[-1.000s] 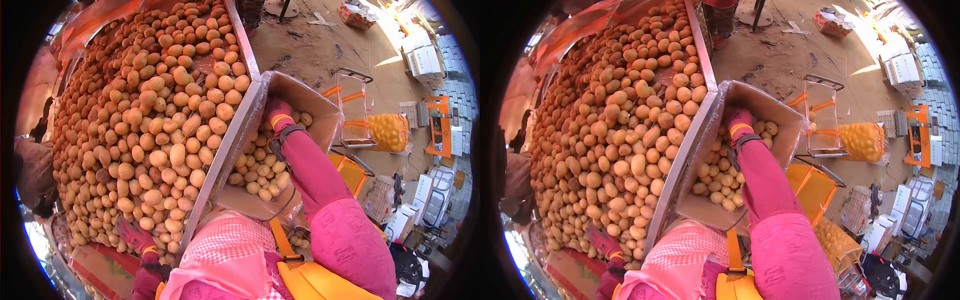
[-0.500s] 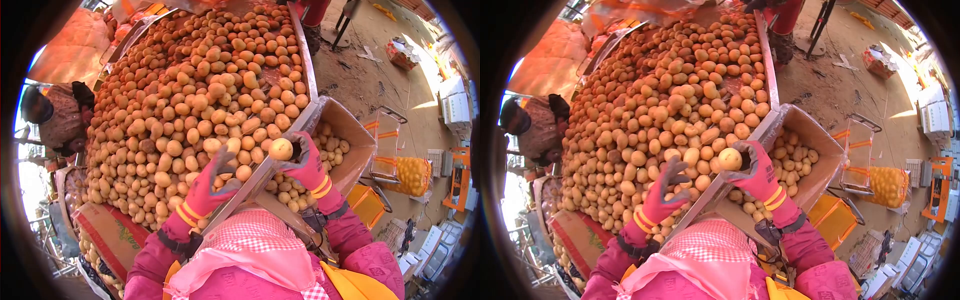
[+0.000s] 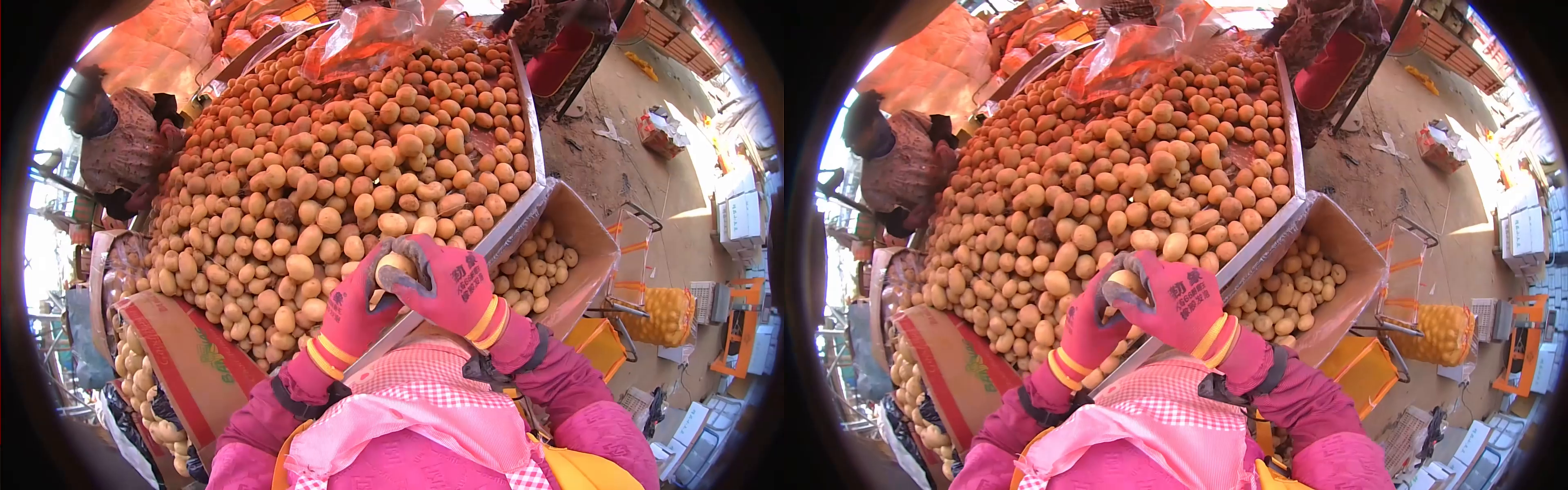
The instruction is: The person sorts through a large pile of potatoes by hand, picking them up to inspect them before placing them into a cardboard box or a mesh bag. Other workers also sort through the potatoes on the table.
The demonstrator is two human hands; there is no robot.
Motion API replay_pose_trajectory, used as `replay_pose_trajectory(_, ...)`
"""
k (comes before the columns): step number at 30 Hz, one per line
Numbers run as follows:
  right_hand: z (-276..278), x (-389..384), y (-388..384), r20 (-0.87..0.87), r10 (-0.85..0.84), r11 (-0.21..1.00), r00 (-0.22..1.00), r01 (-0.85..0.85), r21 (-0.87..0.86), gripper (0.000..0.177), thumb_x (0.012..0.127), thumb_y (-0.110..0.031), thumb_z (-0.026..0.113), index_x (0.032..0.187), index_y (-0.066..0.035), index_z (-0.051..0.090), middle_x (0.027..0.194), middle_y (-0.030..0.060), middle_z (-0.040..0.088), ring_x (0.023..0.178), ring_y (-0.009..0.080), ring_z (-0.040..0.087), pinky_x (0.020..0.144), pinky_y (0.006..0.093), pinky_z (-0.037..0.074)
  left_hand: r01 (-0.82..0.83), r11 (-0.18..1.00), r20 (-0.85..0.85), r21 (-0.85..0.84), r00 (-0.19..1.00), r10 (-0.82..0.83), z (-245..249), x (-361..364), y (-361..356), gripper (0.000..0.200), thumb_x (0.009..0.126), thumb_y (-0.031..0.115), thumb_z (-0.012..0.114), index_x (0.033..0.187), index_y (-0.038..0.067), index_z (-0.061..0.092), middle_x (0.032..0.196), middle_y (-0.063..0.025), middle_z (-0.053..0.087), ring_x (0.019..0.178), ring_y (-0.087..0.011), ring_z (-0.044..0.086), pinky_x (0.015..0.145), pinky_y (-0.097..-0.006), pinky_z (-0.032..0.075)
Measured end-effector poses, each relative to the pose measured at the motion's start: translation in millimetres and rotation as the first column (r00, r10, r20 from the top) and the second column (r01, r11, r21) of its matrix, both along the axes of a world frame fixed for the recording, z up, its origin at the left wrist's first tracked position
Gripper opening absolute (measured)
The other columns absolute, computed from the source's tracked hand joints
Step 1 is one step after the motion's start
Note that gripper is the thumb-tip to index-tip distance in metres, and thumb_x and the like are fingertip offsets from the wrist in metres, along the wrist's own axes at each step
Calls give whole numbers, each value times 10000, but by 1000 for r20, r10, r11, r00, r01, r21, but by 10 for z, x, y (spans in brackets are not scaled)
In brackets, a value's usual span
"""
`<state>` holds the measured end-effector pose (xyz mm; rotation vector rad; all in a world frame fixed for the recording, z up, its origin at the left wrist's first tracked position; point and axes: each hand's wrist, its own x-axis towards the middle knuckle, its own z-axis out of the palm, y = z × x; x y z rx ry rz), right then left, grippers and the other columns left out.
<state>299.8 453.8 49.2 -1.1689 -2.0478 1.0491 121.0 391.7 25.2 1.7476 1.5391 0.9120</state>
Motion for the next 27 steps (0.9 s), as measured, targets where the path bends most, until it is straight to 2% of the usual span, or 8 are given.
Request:
replay_pose_trajectory(5, -196, -318, -183, -96, 27, 977, 995, -6, 214, 287, 931, -324, 663, 1088, -90, 607, 771, 108, 673, 671, 307, 675, 554, 403, 499, -24, 999, 288, -41, 957, 35, -149, -281, -224, 639, 826, -9, 698, 1427, 8, 481, 1324, -107, 621, 1200, -165, 599, 1007, -320, 496)
replay_pose_trajectory(11, -410, -547, -158, -64, 127, 982, 990, -116, 150, 270, 981, -177, 581, 1222, -64, 624, 958, 159, 708, 838, 349, 704, 709, 402, 547, -52, 984, 450, -169, 884, 124, -34, -513, -388, 649, 823, -5, 734, 1423, 8, 487, 1325, -91, 596, 1194, -161, 583, 996, -316, 504)
replay_pose_trajectory(14, -627, -670, 24, -211, -45, 844, 976, 151, 515, 258, 950, -267, 619, 1143, -95, 625, 824, 146, 679, 693, 315, 673, 607, 395, 523, -120, 969, 481, -215, 851, 212, -160, -636, -467, 660, 823, -10, 741, 1429, 9, 479, 1326, -87, 587, 1196, -162, 578, 993, -319, 508)
replay_pose_trajectory(16, -465, -606, -130, -305, 32, 990, 952, -72, -122, 344, 941, -356, 637, 1121, -63, 649, 866, 171, 689, 770, 329, 686, 682, 399, 529, -97, 985, 455, -145, 877, 154, -297, -715, -492, 626, 853, 53, 729, 1421, 1, 470, 1324, -113, 591, 1197, -175, 576, 1004, -329, 497)
replay_pose_trajectory(17, -249, -576, -166, -289, 134, 835, 948, -265, -483, 430, 922, -436, 652, 1068, -31, 660, 896, 184, 686, 832, 335, 685, 736, 416, 517, -12, 988, 487, -157, 869, 88, -328, -698, -501, 626, 853, 53, 729, 1421, 1, 470, 1324, -113, 591, 1197, -175, 576, 1004, -329, 497)
replay_pose_trajectory(18, -388, -649, -272, -146, 193, 945, 970, -224, -238, 428, 924, -364, 679, 1189, -30, 638, 1005, 149, 686, 860, 270, 670, 787, 400, 519, 45, 987, 464, -152, 885, 32, -290, -712, -513, 622, 855, 30, 716, 1423, 9, 463, 1319, -97, 581, 1191, -175, 576, 1001, -325, 497)
replay_pose_trajectory(23, -633, -657, -546, -321, 53, 949, 946, -148, -278, 308, 881, -235, 667, 1098, -33, 586, 1022, 159, 659, 950, 304, 666, 827, 407, 515, 0, 974, 375, -226, 923, 87, -464, -718, -588, 577, 868, 19, 677, 1405, 20, 465, 1323, -81, 546, 1191, -186, 559, 1010, -323, 482)
replay_pose_trajectory(27, -960, -622, -758, -515, -106, 984, 851, 16, -177, 313, 891, -103, 575, 1201, -55, 576, 1045, 160, 640, 986, 347, 645, 865, 422, 521, 202, 939, 274, -279, 954, -124, -420, -741, -511, 431, 920, 70, 597, 1337, 4, 509, 1270, -96, 573, 1135, -198, 577, 977, -327, 484)
